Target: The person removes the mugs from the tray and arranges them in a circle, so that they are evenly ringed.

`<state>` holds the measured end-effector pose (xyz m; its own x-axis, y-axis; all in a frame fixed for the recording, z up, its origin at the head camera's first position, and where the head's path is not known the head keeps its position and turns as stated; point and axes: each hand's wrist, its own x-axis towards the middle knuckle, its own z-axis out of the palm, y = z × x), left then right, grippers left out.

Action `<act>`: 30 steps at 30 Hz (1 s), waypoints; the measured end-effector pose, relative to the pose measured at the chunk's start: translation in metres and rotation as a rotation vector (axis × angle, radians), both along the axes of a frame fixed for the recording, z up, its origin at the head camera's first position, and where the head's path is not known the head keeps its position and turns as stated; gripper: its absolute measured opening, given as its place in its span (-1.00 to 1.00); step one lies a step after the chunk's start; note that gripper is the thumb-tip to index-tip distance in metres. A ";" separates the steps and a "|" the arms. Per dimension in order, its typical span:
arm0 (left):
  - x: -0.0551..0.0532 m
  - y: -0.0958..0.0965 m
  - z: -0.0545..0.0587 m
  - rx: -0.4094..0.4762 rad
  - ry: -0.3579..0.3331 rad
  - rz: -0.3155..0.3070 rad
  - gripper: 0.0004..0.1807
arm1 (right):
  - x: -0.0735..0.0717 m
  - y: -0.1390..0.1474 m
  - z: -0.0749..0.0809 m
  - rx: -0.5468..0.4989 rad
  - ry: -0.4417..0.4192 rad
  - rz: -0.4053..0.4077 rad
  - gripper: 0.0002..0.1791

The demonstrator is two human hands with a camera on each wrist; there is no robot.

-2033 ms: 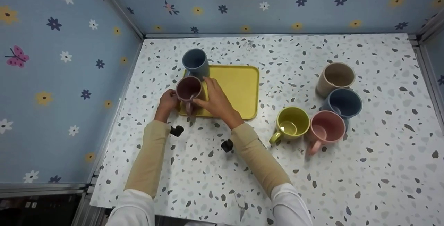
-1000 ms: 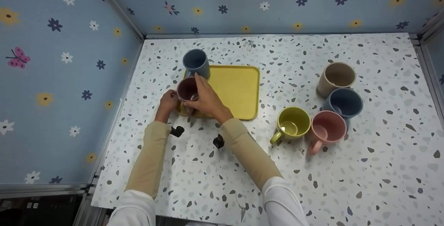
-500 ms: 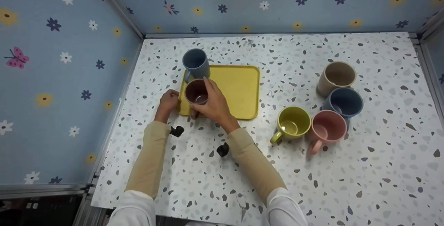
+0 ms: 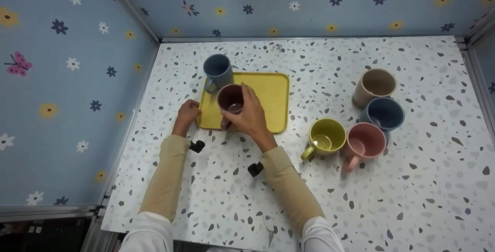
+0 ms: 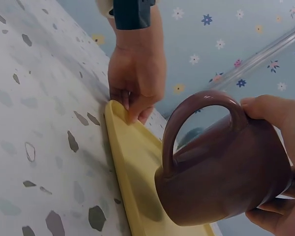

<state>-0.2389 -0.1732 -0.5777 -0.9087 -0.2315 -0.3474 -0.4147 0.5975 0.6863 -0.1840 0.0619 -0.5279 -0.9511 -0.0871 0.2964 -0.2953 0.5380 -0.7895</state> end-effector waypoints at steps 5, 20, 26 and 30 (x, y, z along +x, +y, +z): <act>-0.001 -0.001 -0.003 -0.050 0.016 -0.011 -0.70 | 0.002 0.011 0.002 -0.002 -0.015 -0.041 0.15; -0.003 -0.001 -0.003 -0.039 -0.007 -0.006 -0.70 | 0.008 0.050 0.013 0.033 -0.021 -0.166 0.13; -0.003 -0.001 -0.003 -0.048 0.002 -0.011 -0.70 | 0.010 0.065 0.015 0.035 -0.008 -0.233 0.12; -0.002 -0.001 -0.004 -0.044 0.001 -0.019 -0.70 | 0.012 0.074 0.016 0.043 -0.048 -0.272 0.14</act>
<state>-0.2414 -0.1739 -0.5818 -0.9132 -0.2296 -0.3367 -0.4027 0.6344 0.6598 -0.1717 0.1360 -0.5116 -0.9542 0.1616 0.2516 -0.0980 0.6259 -0.7737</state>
